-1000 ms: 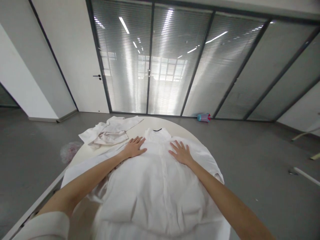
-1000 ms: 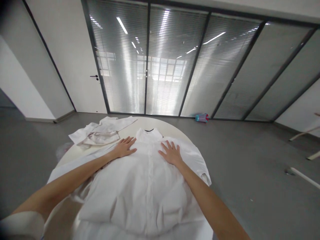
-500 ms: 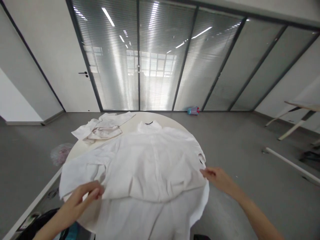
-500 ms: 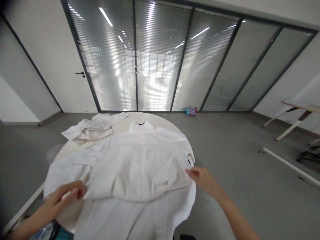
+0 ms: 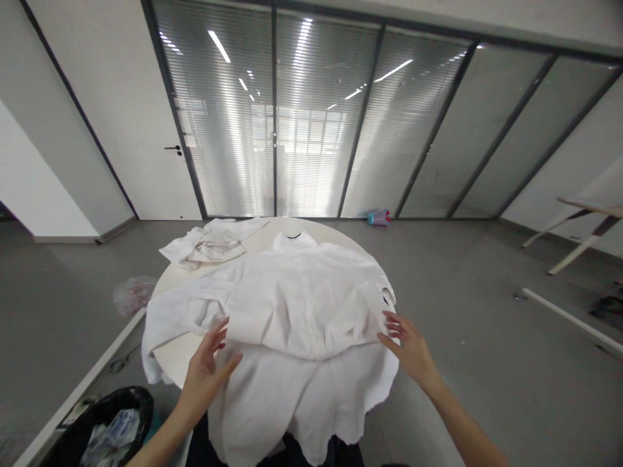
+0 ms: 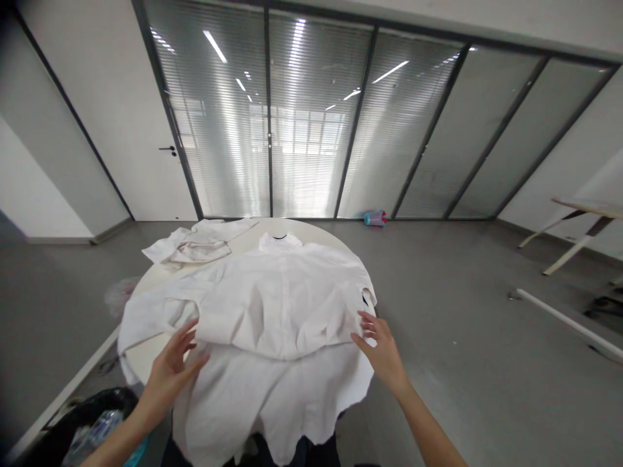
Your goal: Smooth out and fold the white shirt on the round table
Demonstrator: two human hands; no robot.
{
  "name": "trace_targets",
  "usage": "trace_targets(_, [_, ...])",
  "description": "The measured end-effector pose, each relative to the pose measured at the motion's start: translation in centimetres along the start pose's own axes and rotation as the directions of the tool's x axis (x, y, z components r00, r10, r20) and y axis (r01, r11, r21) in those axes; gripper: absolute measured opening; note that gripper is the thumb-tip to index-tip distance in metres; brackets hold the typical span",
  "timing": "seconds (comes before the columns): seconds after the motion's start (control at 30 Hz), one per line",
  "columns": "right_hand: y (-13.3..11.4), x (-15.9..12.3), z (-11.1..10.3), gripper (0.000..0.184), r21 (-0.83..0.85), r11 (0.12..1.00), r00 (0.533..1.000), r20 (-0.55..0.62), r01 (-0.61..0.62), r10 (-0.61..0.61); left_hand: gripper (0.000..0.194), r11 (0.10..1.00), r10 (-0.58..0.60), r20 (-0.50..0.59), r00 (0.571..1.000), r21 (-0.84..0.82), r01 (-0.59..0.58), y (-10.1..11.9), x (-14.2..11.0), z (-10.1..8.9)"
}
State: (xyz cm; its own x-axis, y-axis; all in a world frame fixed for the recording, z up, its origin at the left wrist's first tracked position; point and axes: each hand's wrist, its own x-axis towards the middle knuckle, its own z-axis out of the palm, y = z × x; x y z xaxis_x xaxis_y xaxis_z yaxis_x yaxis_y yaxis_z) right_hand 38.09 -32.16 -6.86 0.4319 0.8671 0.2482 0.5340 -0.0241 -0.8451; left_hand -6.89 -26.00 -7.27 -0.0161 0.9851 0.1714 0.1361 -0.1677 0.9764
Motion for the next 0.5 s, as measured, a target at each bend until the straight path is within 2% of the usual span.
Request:
trace_targets(0.03, [-0.1,0.0,0.0,0.057,0.055,0.996,0.997,-0.032,-0.066,0.067,0.072,0.993,-0.067,0.018,0.998,-0.101,0.069,0.2,-0.1,0.3])
trace_targets(0.1, [-0.1,-0.2,-0.1,0.060,0.110,0.976,0.979,-0.065,-0.188,0.196,0.060,0.945,-0.199,0.127,0.972,-0.237,0.224,0.6,0.2,0.5])
trace_targets(0.17, [-0.1,-0.4,-0.5,0.055,0.110,0.958,0.962,-0.046,-0.264,0.270,0.045,0.932,-0.234,0.291,0.928,-0.206,0.300,1.0,0.8,0.3])
trace_targets(0.2, [-0.1,-0.4,-0.7,0.051,0.097,0.954,0.958,-0.020,-0.284,0.287,0.041,0.955,-0.206,0.367,0.907,-0.129,0.269,1.2,1.2,0.1])
trace_targets(0.27, [-0.1,-0.4,-1.2,0.044,0.049,0.955,0.955,0.056,-0.293,0.290,0.043,0.994,-0.096,0.451,0.887,0.097,0.059,1.7,1.8,-0.4])
trace_targets(0.3, [-0.2,-0.2,-1.4,0.041,0.015,0.961,0.958,0.091,-0.276,0.274,0.047,0.972,-0.025,0.475,0.880,0.219,-0.090,1.9,2.1,-0.6])
trace_targets(0.33, [-0.3,0.0,-1.6,0.040,-0.018,0.971,0.964,0.112,-0.240,0.240,0.051,0.915,0.049,0.497,0.867,0.325,-0.238,2.0,2.4,-0.8])
trace_targets(0.4, [-0.6,0.8,-1.9,0.039,-0.046,0.990,0.985,0.107,-0.130,0.134,0.054,0.764,0.166,0.562,0.810,0.446,-0.466,2.1,2.9,-0.8])
trace_targets(0.47, [-1.2,1.9,-1.8,0.039,-0.008,1.000,0.996,0.085,-0.023,0.023,0.044,0.666,0.217,0.631,0.745,0.462,-0.586,2.2,3.5,-0.5])
trace_targets(0.5, [-1.6,2.5,-1.6,0.040,0.029,1.000,0.997,0.074,0.012,-0.014,0.038,0.645,0.229,0.647,0.728,0.459,-0.611,2.3,3.9,-0.2])
